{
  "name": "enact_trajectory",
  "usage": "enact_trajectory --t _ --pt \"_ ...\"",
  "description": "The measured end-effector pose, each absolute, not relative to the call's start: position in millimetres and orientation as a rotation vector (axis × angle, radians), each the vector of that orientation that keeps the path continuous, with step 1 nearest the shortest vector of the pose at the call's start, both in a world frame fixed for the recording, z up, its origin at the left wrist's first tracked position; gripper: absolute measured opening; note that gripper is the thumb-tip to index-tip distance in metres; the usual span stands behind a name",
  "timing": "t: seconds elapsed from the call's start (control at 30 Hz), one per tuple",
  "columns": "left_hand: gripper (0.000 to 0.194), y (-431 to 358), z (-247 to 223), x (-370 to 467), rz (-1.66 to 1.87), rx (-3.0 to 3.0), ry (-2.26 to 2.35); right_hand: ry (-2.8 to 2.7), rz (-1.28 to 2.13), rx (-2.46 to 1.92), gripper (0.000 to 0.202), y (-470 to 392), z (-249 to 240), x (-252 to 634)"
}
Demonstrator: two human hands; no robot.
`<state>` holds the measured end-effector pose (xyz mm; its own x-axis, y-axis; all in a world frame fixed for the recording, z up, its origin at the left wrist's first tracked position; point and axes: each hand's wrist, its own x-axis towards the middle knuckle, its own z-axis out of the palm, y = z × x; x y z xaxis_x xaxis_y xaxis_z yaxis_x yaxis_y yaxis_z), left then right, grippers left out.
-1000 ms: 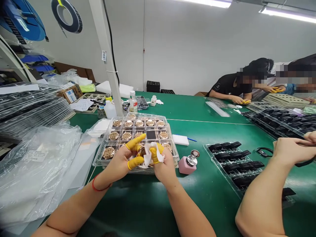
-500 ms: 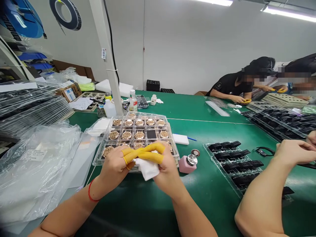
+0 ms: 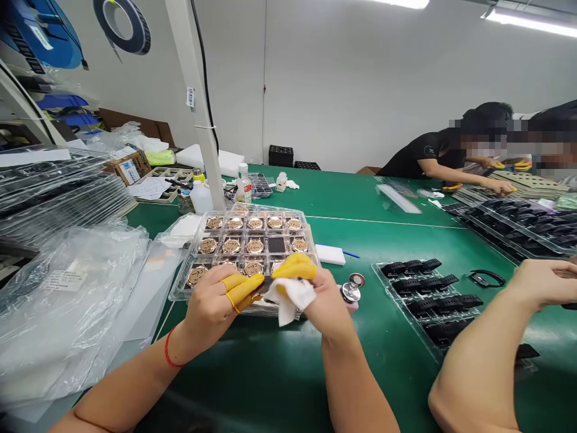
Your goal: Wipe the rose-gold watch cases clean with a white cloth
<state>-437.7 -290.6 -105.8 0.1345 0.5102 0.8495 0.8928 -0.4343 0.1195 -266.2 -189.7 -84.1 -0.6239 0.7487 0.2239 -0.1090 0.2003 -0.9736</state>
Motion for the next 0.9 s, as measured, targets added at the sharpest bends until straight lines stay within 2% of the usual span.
enact_trajectory --t 0.1,0.2,0.33,0.43,0.53,0.73,0.8,0.9 --pt "0.005 -293.5 -100.3 -442.6 -1.239 -1.974 -1.281 -1.922 1.498 -0.479 0.013 -193.0 -81.5 -270.3" --pt "0.007 -295.6 -97.0 -445.4 -1.226 -1.964 -1.219 -1.895 1.697 -0.369 0.013 -187.9 -86.3 -275.3" --pt "0.009 -299.4 -93.6 -447.4 -1.225 -1.934 -1.191 -1.766 1.917 -0.325 0.024 -177.7 -95.8 -276.9" --pt "0.008 -300.0 -92.6 -448.9 -1.259 -1.944 -1.182 -1.741 1.935 -0.362 0.028 -176.6 -96.8 -278.1" --pt "0.007 -298.7 -95.6 -449.9 -1.250 -1.979 -1.171 -1.819 1.772 -0.381 0.026 -186.0 -91.0 -280.7" --pt "0.021 -292.0 -113.8 -461.3 -1.172 -1.977 -1.050 -2.024 1.082 -0.476 0.018 -211.9 -81.0 -289.3" --pt "0.022 -287.2 -118.3 -470.1 -1.168 -2.025 -0.976 -2.082 1.017 -0.431 0.017 -210.5 -80.3 -289.2" --pt "0.017 -282.3 -120.7 -481.5 -1.104 -2.081 -0.817 -2.165 1.134 -0.298 0.019 -204.1 -78.8 -285.0"
